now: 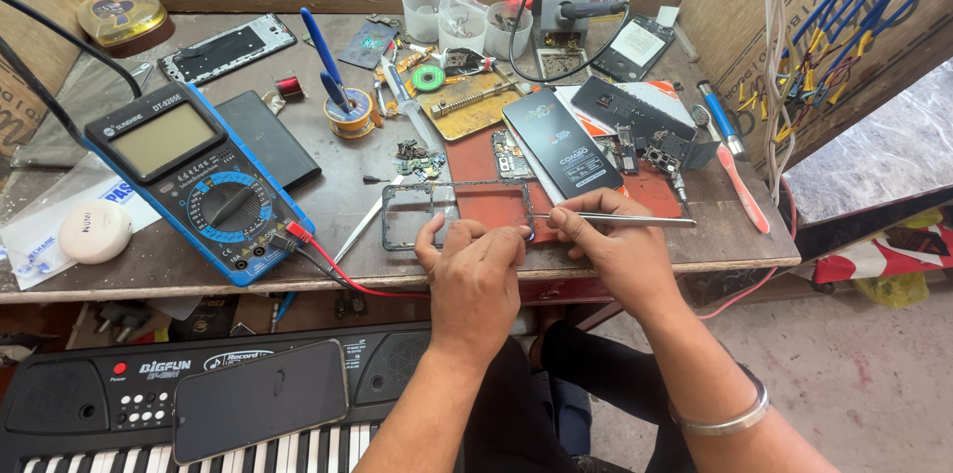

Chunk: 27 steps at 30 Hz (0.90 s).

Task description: The person sits at a cluttered repair workbench and uses tweezers to pick and scrape at the edge of a disassembled phone mid-frame, working around its perimeter while holding the frame steady with the other hand. They briefly handle a small tool or component away from the bench, then resume the tweezers work on the frame.

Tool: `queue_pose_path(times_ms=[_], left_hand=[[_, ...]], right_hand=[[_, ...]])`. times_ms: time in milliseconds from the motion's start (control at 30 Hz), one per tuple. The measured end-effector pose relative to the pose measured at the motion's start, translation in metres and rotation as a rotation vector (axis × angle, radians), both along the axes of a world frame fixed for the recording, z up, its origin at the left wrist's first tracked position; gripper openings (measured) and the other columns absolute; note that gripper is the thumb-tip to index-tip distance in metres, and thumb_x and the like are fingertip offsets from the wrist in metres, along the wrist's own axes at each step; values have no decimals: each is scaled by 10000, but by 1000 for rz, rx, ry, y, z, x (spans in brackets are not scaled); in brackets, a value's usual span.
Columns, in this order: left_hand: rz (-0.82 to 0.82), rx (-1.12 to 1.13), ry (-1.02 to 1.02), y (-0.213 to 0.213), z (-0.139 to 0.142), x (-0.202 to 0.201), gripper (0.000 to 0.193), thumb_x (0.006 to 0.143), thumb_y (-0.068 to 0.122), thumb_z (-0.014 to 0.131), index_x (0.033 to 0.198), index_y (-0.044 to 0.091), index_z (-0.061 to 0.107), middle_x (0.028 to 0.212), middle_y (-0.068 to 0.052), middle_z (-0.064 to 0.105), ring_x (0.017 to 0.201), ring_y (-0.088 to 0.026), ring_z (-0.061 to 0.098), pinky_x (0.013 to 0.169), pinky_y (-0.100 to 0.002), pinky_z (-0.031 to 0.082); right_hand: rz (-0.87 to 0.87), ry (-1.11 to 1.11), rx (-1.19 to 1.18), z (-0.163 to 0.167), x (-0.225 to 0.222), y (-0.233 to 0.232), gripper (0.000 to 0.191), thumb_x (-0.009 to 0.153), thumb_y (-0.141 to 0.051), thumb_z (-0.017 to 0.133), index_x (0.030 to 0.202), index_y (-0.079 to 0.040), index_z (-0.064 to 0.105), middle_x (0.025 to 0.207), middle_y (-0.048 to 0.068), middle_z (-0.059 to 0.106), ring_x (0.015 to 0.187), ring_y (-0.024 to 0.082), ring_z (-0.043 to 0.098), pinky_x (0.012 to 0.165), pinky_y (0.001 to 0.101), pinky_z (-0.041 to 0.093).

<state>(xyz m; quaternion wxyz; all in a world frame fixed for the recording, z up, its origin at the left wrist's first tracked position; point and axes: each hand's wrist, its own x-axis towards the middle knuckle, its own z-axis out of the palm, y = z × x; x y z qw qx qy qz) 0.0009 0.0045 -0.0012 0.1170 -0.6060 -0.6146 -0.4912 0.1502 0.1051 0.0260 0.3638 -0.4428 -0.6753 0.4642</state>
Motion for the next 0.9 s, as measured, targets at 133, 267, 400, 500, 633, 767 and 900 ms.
queue_pose_path(times_ms=[133,267,400,500,633,767,900], left_hand=[[2,-4,0,0,-1,0,128,882,34,651,915,149,697,768,73,674,916,-180,613,1112,-546,305],[5,-5,3,0,-1,0,115,885,43,658,898,153,688,770,72,675,918,-178,615,1108,-543,309],[3,-3,-2,-1,0,0,119,879,39,657,899,152,690,769,73,674,919,-176,615,1110,-547,307],[11,-11,-1,-1,1,1,122,879,39,656,904,153,689,777,77,676,921,-176,616,1112,-546,307],[0,0,-2,-1,1,2,197,894,33,631,1032,143,717,801,86,676,922,-170,611,1112,-551,294],[-2,-19,6,-2,2,2,167,915,60,624,1025,148,713,812,96,682,925,-157,614,1118,-543,292],[4,-31,13,-1,1,1,151,918,60,619,990,157,710,812,96,683,933,-153,617,1122,-535,293]], right_hand=[[-9,-36,24,0,0,-2,239,892,-257,770,980,-35,757,841,28,761,706,74,651,605,237,538],[-11,-38,4,1,-3,-1,240,882,-258,770,977,-37,761,837,23,761,707,63,652,593,236,533],[-27,-56,2,1,-4,-1,237,891,-265,759,955,-37,763,825,21,767,705,61,665,585,234,533],[-37,-43,11,-1,-4,-2,241,910,-270,747,931,-30,754,823,24,772,706,62,668,586,233,534],[-66,-43,22,-6,-5,-3,222,929,-255,741,920,-34,754,804,44,752,694,64,666,601,229,546],[22,17,238,-13,-2,-12,158,936,-170,745,950,-13,746,844,37,777,743,78,680,680,238,554],[36,-20,486,-21,0,-20,116,925,-111,747,980,-9,746,892,38,775,812,86,718,745,257,565]])
